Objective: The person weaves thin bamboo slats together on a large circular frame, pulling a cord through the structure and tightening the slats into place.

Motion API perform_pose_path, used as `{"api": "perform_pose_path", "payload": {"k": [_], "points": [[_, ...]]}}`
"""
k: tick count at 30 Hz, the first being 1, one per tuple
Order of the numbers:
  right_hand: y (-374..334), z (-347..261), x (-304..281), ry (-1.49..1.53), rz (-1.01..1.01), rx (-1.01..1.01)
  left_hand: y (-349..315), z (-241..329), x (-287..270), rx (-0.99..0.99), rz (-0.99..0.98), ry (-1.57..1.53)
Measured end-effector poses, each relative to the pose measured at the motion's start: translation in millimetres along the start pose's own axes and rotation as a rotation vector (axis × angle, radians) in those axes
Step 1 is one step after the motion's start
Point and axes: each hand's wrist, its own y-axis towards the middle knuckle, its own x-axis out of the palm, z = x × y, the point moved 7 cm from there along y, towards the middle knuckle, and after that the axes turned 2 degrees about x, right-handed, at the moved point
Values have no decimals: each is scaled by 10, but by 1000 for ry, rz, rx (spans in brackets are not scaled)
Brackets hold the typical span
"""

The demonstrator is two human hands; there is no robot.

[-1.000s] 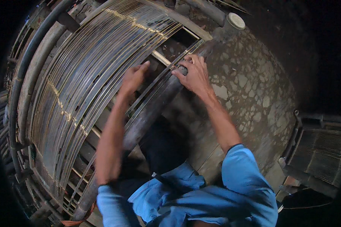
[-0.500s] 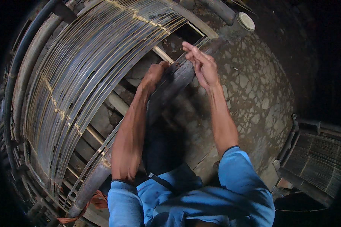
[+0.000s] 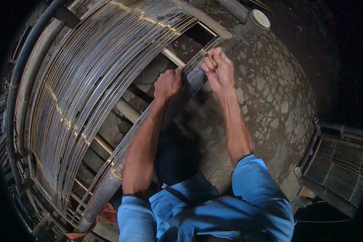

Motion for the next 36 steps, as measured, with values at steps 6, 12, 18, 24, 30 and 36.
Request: {"api": "perform_pose_path", "payload": {"k": [6,12,18,24,30,36], "points": [[-491,163,32,-106,32,-90,-74,180,-177,119,155,25],[-568,-307,-388,368,0,0,-368,-28,-424,27,443,-223],[-1127,-666,-1210,-188,46,76,-2856,-391,-963,288,819,67],[-1226,-632,-958,-1807,226,38,-4409,-1781,-659,-770,938,-162],[-1473,537,893,-1509,-279,-233,-3728,-1698,-300,-451,650,-1423],[-2370,1546,1380,-1564,-737,22,-4131,-1407,-378,-548,509,-1644]]}}
